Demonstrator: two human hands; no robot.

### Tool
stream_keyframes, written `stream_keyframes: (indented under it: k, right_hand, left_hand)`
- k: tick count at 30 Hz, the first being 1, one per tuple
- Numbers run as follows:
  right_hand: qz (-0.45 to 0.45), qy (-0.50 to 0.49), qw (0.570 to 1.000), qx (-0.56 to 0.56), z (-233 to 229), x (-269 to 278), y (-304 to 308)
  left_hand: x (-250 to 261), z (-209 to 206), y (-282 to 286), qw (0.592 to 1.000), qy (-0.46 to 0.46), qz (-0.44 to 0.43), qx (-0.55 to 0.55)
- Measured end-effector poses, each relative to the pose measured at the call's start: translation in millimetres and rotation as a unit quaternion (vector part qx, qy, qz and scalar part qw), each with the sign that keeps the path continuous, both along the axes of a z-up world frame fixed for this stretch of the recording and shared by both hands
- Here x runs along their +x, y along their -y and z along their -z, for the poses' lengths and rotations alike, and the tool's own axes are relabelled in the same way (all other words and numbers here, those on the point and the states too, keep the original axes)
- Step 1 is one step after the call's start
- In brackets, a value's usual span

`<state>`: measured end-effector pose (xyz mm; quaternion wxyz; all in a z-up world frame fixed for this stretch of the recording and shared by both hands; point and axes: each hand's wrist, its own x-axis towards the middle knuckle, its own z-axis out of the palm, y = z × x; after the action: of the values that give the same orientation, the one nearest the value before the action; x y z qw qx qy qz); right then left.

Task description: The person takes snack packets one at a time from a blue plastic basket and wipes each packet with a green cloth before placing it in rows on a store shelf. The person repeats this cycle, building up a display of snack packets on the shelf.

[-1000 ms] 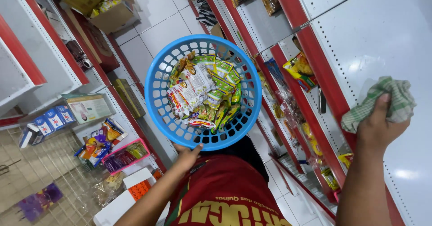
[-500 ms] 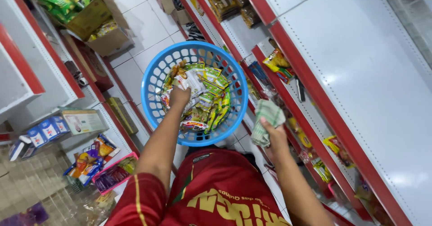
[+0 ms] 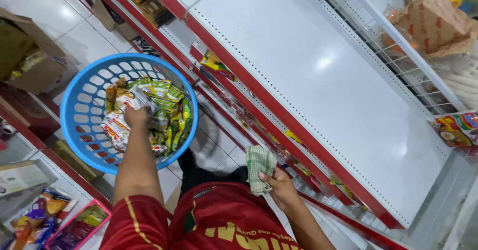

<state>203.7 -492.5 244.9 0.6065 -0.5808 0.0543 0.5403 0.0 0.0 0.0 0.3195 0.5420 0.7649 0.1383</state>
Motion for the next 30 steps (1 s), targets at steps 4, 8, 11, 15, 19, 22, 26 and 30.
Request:
stream_keyframes:
  k: [4,8,11,15,19,22,26,30]
  right_hand:
    - [0.015,-0.029,0.997,-0.069,17.6,25.9,48.3]
    - [0.031,-0.045,0.993,-0.104,23.7,51.7,62.5]
    - [-0.019,-0.019,0.996,-0.09,1.4,55.0,47.6]
    - [-0.147,0.321,0.935,-0.03,-79.0,47.3,1.3]
    - [-0.139,0.679,0.721,0.006,-111.6,49.1,-31.5]
    - [-0.127,0.778,0.615,-0.012,-124.8,50.5,-62.5]
    - [-0.141,0.794,0.589,-0.061,-115.4,19.4,-82.8]
    - [-0.15,0.769,0.62,-0.03,-117.2,-16.1,-78.4]
  left_hand:
    - [-9.3,-62.1,43.8,0.977,0.209,0.014,0.027]
    - [-11.2,-102.5,107.1,0.873,0.487,-0.015,0.032]
    - [6.6,-153.5,172.0,0.754,0.648,-0.041,-0.105]
    - [47.7,-229.1,241.6,0.691,0.681,0.047,-0.236]
    - [77.9,-230.9,277.6,0.648,0.633,0.081,-0.416]
    - [95.2,-273.2,286.9,0.651,0.585,0.144,-0.462]
    - [103.7,-226.3,274.0,0.636,0.573,0.21,-0.472]
    - [121.1,-287.9,245.0,0.656,0.539,0.151,-0.506]
